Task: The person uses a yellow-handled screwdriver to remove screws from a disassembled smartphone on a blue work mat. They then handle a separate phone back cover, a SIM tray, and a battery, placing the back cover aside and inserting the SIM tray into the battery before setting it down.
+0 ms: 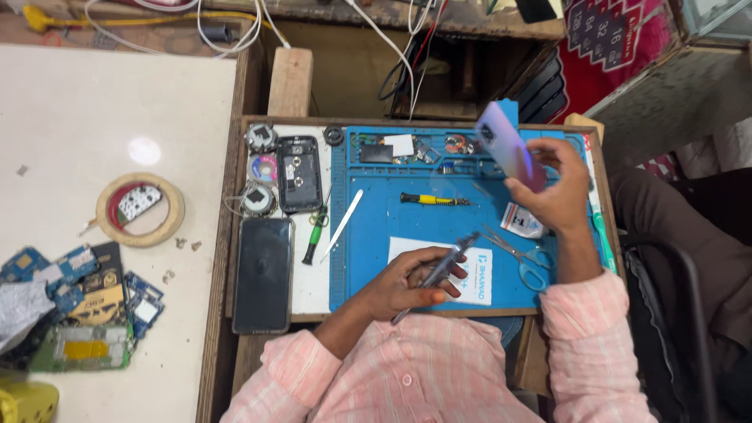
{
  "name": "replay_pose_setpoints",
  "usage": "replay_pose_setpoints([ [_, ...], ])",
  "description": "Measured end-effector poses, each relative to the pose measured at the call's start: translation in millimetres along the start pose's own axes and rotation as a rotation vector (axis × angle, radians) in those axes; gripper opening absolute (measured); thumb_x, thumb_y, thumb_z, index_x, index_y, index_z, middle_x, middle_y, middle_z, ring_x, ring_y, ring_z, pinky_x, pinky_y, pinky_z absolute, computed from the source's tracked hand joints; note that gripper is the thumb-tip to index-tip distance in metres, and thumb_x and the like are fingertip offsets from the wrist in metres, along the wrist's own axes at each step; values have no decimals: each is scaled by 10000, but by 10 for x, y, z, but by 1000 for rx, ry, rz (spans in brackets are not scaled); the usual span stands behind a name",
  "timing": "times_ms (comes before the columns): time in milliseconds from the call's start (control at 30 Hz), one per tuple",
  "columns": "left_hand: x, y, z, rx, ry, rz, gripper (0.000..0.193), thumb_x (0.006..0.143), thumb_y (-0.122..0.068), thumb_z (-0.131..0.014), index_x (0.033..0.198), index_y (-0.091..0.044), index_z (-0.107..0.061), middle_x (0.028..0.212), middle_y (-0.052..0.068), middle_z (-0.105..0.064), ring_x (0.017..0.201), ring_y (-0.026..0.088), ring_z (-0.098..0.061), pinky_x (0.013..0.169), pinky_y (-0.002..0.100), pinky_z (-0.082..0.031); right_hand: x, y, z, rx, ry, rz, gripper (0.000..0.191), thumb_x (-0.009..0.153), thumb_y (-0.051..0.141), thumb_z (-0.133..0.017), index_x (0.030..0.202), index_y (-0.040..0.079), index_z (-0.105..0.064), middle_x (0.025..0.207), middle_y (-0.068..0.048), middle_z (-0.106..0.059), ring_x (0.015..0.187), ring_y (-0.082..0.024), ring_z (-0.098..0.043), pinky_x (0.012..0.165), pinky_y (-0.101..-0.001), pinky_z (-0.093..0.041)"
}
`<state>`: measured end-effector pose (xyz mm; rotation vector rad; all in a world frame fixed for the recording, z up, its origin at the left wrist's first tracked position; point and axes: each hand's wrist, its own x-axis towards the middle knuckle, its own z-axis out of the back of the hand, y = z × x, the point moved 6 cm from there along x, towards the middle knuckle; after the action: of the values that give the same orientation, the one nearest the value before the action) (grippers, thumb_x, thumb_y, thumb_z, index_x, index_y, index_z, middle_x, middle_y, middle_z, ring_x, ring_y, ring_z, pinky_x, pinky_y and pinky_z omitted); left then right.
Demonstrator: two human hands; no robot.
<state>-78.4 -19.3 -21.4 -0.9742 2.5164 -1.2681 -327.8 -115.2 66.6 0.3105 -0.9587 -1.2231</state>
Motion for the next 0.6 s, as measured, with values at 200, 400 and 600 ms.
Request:
replay_pose_setpoints([
  [200, 8, 71, 230, 2, -248, 60, 743, 936, -381, -749, 1491, 36, -483, 1330, 174, -592, 1129, 302, -698, 856, 358, -574, -336, -62, 309, -388, -35, 20, 519, 709, 232, -911, 1145, 51, -695, 1181, -142, -676, 1101, -314, -656, 963, -415, -538],
  [400, -19, 46, 314, -54, -248, 12, 778, 903, -422, -735, 1486, -5, -433, 1457, 120, -518, 1199, 295, -669, 861, 363, -567, -570, -94, 375, -553, -31, -37, 472, 685, 267, -903, 1081, 88, -720, 1197, -135, -670, 1121, -363, -639, 940, -456, -519],
  [600, 39, 25, 340, -269, -162, -74, 949, 922, -657, -662, 1540, 23, -421, 1304, 190, -605, 1173, 288, -659, 986, 427, -556, -468, 153, 63, -488, 27, 24, 282, 829, 274, -827, 1048, 107, -769, 1118, -98, -687, 1048, -334, -647, 894, -454, -519],
])
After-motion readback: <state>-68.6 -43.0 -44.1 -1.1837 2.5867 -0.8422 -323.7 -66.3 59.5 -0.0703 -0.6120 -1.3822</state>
